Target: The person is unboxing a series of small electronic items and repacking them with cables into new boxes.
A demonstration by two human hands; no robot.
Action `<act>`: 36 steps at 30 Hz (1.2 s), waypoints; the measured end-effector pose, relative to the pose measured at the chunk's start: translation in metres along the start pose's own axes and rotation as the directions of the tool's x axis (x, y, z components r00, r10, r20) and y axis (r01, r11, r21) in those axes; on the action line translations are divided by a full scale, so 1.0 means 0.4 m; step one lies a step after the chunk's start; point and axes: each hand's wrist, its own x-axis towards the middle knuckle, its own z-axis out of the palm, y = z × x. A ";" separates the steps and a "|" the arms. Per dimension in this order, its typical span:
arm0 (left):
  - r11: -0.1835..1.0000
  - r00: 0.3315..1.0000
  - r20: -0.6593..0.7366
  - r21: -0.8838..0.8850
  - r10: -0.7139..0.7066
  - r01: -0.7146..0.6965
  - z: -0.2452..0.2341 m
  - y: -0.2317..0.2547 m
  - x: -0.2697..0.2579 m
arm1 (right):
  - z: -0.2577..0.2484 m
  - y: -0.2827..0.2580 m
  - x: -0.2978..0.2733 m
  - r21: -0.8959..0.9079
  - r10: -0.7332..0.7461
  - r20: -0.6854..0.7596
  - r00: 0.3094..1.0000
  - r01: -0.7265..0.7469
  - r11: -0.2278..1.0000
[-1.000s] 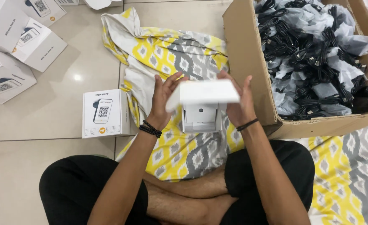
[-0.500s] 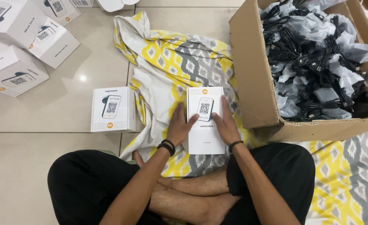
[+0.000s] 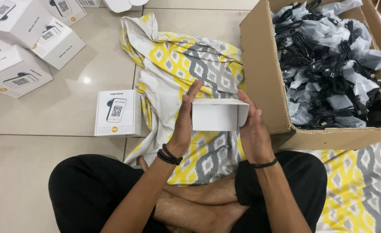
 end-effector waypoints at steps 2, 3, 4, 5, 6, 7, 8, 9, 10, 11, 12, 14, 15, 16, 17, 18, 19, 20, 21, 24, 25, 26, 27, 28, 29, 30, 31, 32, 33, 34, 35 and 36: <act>0.992 0.991 -0.061 -0.047 -0.121 0.118 0.007 -0.001 -0.005 | 0.015 -0.002 -0.002 -0.031 0.011 -0.038 0.999 -0.012 0.999; 0.991 0.990 -0.062 -0.047 -0.127 0.124 0.009 -0.004 -0.008 | 0.019 -0.003 -0.003 -0.029 0.016 -0.041 0.999 -0.017 0.999; 0.980 0.979 -0.080 -0.084 -0.186 0.180 0.012 -0.006 -0.009 | 0.024 -0.004 -0.002 -0.023 0.020 -0.049 0.999 -0.021 1.000; 0.965 0.965 -0.097 -0.122 -0.245 0.233 0.014 -0.006 -0.011 | 0.030 -0.006 -0.001 -0.018 0.024 -0.057 0.998 -0.025 1.000; 0.965 0.965 -0.095 -0.121 -0.244 0.232 0.012 -0.015 -0.007 | 0.027 -0.001 0.004 -0.018 0.021 -0.057 0.998 -0.022 1.000; 0.971 0.968 -0.104 -0.096 -0.227 0.217 0.011 -0.023 -0.004 | 0.025 0.003 0.008 -0.015 0.037 -0.090 0.995 -0.039 0.999; 0.976 0.971 -0.113 -0.071 -0.213 0.206 0.009 -0.032 -0.005 | 0.023 0.008 0.009 -0.011 0.056 -0.125 0.991 -0.058 0.998; 0.976 0.970 -0.112 -0.071 -0.214 0.207 0.004 -0.038 -0.007 | 0.010 0.023 0.014 -0.010 0.056 -0.127 0.990 -0.058 0.998; 0.989 0.985 -0.099 0.014 -0.143 0.145 0.000 -0.045 -0.010 | -0.003 0.038 0.018 -0.037 0.014 -0.135 0.991 -0.019 0.999; 0.992 0.994 -0.080 0.098 -0.072 0.079 -0.003 -0.050 -0.013 | -0.016 0.052 0.021 -0.064 -0.029 -0.143 0.989 0.020 0.998; 0.992 0.994 -0.077 0.098 -0.072 0.079 -0.007 -0.061 -0.015 | -0.032 0.072 0.025 -0.064 -0.031 -0.146 0.989 0.022 0.998; 0.989 0.999 -0.053 0.145 -0.004 0.011 -0.015 -0.079 -0.016 | -0.065 0.107 0.035 -0.031 -0.054 -0.094 0.994 0.052 0.998; 0.989 0.999 -0.049 0.146 0.000 0.007 -0.013 -0.077 -0.015 | -0.060 0.100 0.034 -0.031 -0.060 -0.094 0.994 0.057 0.998; 0.987 0.998 -0.063 0.157 -0.008 0.018 -0.013 -0.075 -0.017 | -0.053 0.095 0.031 -0.054 -0.054 -0.118 0.991 0.048 0.997; 0.985 0.997 -0.077 0.168 -0.017 0.029 -0.013 -0.073 -0.020 | -0.047 0.089 0.029 -0.078 -0.049 -0.143 0.989 0.038 0.996; 0.985 0.997 -0.075 0.169 -0.013 0.025 -0.015 -0.070 -0.017 | -0.037 0.076 0.027 -0.078 -0.053 -0.141 0.989 0.043 0.996; 0.978 0.997 -0.069 0.206 -0.019 0.033 -0.018 -0.068 -0.014 | -0.026 0.064 0.024 -0.335 -0.170 -0.146 0.974 0.113 0.935; 0.969 0.997 -0.065 0.242 -0.030 0.044 -0.020 -0.067 -0.016 | -0.016 0.053 0.017 -0.570 -0.280 -0.124 0.952 0.162 0.806; 0.969 0.997 -0.064 0.242 -0.030 0.044 -0.028 -0.073 -0.015 | -0.010 0.048 0.021 -0.570 -0.280 -0.124 0.952 0.162 0.806; 0.950 0.999 -0.027 0.310 -0.034 0.040 -0.047 -0.096 -0.020 | -0.028 0.079 0.027 -0.730 -0.319 -0.180 0.930 0.091 0.677; 0.923 1.000 -0.004 0.385 0.014 -0.011 -0.052 -0.106 -0.022 | -0.058 0.119 0.032 -0.636 -0.320 -0.141 0.937 0.162 0.754; 0.888 0.998 0.023 0.456 0.058 -0.062 -0.055 -0.116 -0.025 | -0.088 0.158 0.035 -0.530 -0.324 -0.103 0.940 0.224 0.818; 0.887 0.998 0.025 0.456 0.061 -0.066 -0.056 -0.154 -0.031 | -0.099 0.185 0.041 -0.530 -0.328 -0.102 0.939 0.228 0.817; 0.925 1.000 -0.011 0.380 -0.017 0.020 -0.058 -0.191 -0.039 | -0.108 0.215 0.045 -0.477 -0.251 -0.167 0.953 0.145 0.867; 0.948 0.994 -0.042 0.300 -0.098 0.106 -0.060 -0.229 -0.048 | -0.118 0.244 0.048 -0.415 -0.169 -0.227 0.959 0.062 0.908; 0.948 0.995 -0.040 0.301 -0.094 0.102 -0.057 -0.226 -0.055 | -0.105 0.229 0.044 -0.415 -0.173 -0.227 0.958 0.066 0.907; 0.965 0.979 -0.052 0.166 -0.196 0.202 -0.053 -0.223 -0.062 | -0.093 0.213 0.040 -0.282 0.060 -0.292 0.955 -0.146 0.948; 0.955 0.954 -0.046 0.028 -0.295 0.297 -0.047 -0.221 -0.065 | -0.083 0.195 0.036 -0.135 0.291 -0.328 0.899 -0.349 0.927; 0.956 0.956 -0.041 0.029 -0.291 0.293 -0.028 -0.190 -0.073 | -0.055 0.121 0.012 -0.137 0.284 -0.330 0.900 -0.343 0.929; 0.980 0.983 0.020 0.078 -0.183 0.181 -0.008 -0.159 -0.080 | -0.028 0.048 -0.013 -0.051 0.346 -0.287 0.893 -0.375 0.926; 0.991 0.993 0.086 0.120 -0.075 0.065 0.013 -0.130 -0.086 | -0.002 -0.024 -0.037 0.034 0.402 -0.237 0.884 -0.406 0.913; 0.991 0.993 0.094 0.117 -0.074 0.063 0.052 -0.098 -0.083 | -0.024 -0.060 -0.083 0.034 0.397 -0.244 0.885 -0.402 0.915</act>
